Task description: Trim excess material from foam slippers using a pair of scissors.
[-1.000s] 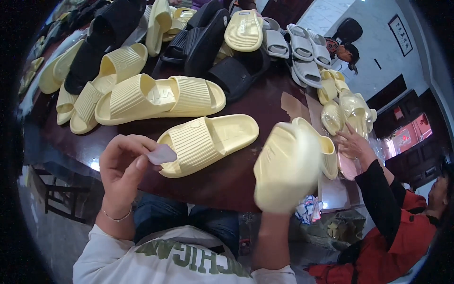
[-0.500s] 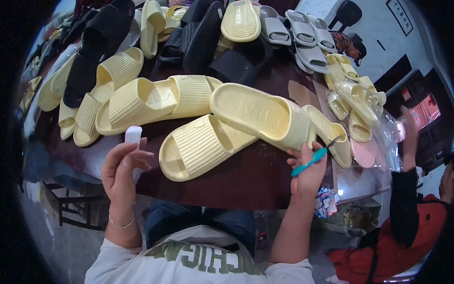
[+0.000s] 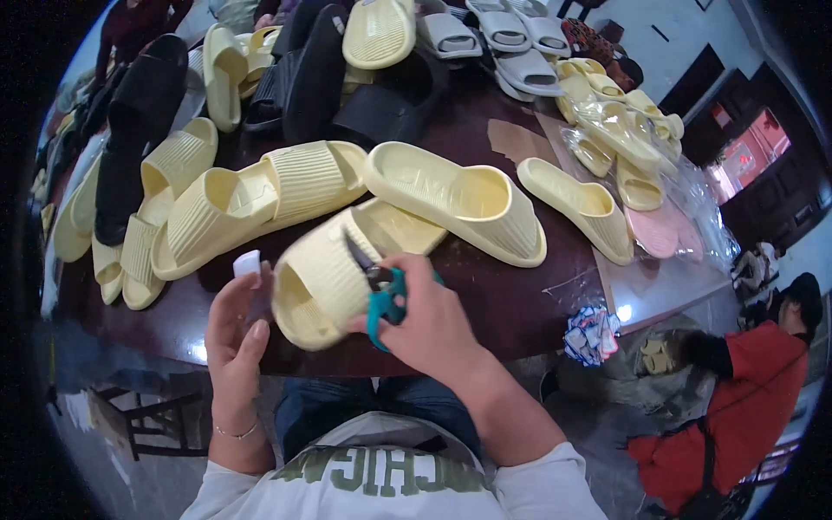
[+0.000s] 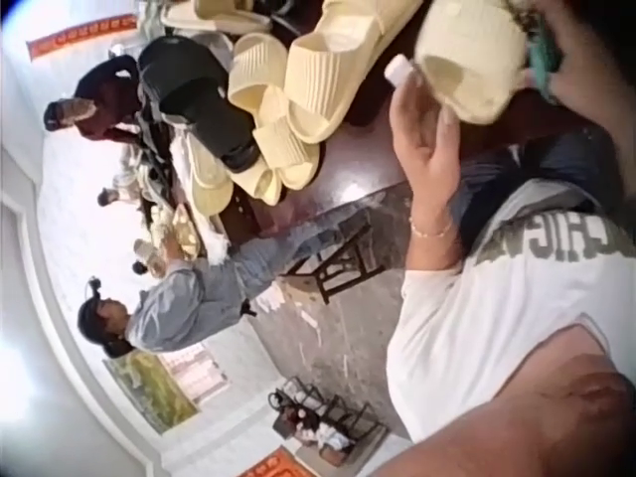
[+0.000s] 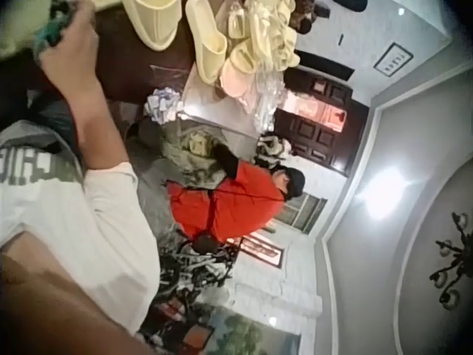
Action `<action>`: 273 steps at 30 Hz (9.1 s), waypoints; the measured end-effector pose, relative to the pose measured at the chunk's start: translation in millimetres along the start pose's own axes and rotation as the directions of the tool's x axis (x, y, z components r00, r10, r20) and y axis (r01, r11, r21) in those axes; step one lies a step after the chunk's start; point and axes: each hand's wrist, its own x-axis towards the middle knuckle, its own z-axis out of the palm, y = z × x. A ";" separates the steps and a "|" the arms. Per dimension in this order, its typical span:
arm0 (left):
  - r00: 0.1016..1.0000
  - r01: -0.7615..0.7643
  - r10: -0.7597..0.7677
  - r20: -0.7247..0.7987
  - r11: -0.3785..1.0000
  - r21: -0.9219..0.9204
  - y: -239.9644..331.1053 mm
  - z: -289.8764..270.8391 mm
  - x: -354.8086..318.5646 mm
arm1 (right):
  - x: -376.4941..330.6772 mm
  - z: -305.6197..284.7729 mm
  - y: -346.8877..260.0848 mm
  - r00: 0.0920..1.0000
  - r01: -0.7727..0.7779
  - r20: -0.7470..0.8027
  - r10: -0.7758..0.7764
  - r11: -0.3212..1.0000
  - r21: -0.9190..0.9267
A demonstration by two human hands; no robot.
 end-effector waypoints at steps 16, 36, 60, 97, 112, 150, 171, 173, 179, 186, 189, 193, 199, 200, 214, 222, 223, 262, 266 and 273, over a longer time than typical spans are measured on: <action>0.719 -0.561 0.668 0.191 0.395 0.728 22.4 51.9 36.7 | -11.3 -26.6 40.6 0.965 -0.095 0.221 0.138 -0.602 0.793; 0.651 -0.633 0.460 0.604 -0.111 0.766 13.2 47.5 33.7 | -41.1 -36.4 -10.8 0.921 -0.297 0.336 0.198 -0.200 0.934; 0.945 -0.086 0.054 0.322 0.993 0.086 40.9 53.0 14.8 | 30.6 -17.6 137.0 0.667 -0.453 -0.137 -0.732 -0.545 0.706; -0.159 -0.976 0.055 0.986 -0.162 -0.149 -9.8 282.2 13.6 | 16.5 -3.6 76.8 0.969 -0.138 0.173 0.177 -0.195 0.971; -0.050 -0.886 0.412 0.910 0.402 -0.231 22.8 208.7 0.5 | -14.3 -23.3 46.8 1.000 -0.024 0.025 0.000 -0.223 0.974; 0.852 0.159 -0.240 0.466 0.966 0.206 -10.1 82.2 59.2 | -45.7 -61.0 64.2 0.900 0.395 -0.321 -0.295 0.865 0.310; 0.724 0.645 -0.311 0.616 0.623 -0.442 26.4 47.1 7.9 | -19.3 -23.5 72.5 0.759 0.619 -0.608 -0.235 0.551 0.560; 0.885 0.277 -0.095 0.456 0.895 -0.350 23.7 48.3 2.9 | -20.8 -26.7 53.8 0.765 0.593 -0.482 -0.428 0.759 0.268; 0.981 0.099 -0.068 0.179 0.981 -0.168 31.1 8.6 12.1 | -1.6 -4.4 21.0 0.682 0.707 -0.416 -0.602 0.689 0.161; 0.784 -0.422 0.471 -0.403 0.882 0.211 71.1 -80.5 42.3 | -0.7 0.7 45.1 0.962 0.140 -0.273 -0.018 0.890 0.434; 0.536 -0.483 0.752 -0.383 0.646 0.591 73.7 -134.0 72.3 | -8.0 -7.0 69.6 0.984 0.161 -0.121 -0.132 0.949 0.271; 0.402 -0.140 0.885 -0.237 0.315 0.939 73.1 -211.4 95.4 | -10.4 1.4 60.5 0.988 0.155 -0.023 -0.153 0.974 0.163; 0.535 0.027 0.838 -0.107 0.110 0.994 52.4 -292.0 115.6 | -5.5 2.3 53.7 0.993 0.117 -0.008 -0.117 0.986 0.118; 0.611 0.091 0.786 -0.099 0.055 0.994 51.6 -301.4 118.2 | -5.9 1.9 53.1 0.996 0.088 -0.009 -0.088 0.984 0.157; 0.613 -0.253 0.771 0.173 -0.016 0.967 81.5 -120.3 94.3 | -2.6 -7.5 52.0 0.999 0.052 0.007 -0.052 0.995 0.083; 0.343 -0.887 0.937 0.068 0.299 0.352 66.4 -61.3 -8.3 | -1.1 -8.3 48.4 0.992 0.123 0.010 -0.126 0.983 0.139; 0.348 -0.893 0.936 0.050 0.314 0.322 63.8 -57.2 -9.7 | -0.6 -7.7 48.2 0.993 0.113 0.006 -0.115 0.984 0.139; 0.442 -0.875 0.874 -0.200 0.371 -0.312 67.2 7.5 -18.1 | 66.1 -0.6 9.3 0.988 -0.154 0.103 0.119 0.856 0.493; 0.479 -0.840 0.869 -0.120 0.414 -0.351 69.4 13.8 -15.2 | 49.3 -27.8 33.8 0.873 -0.487 0.438 0.214 0.372 0.790; 0.555 -0.766 0.828 0.083 0.548 -0.336 71.9 19.5 -18.9 | 34.2 -40.8 50.9 0.906 -0.382 0.208 0.369 0.499 0.778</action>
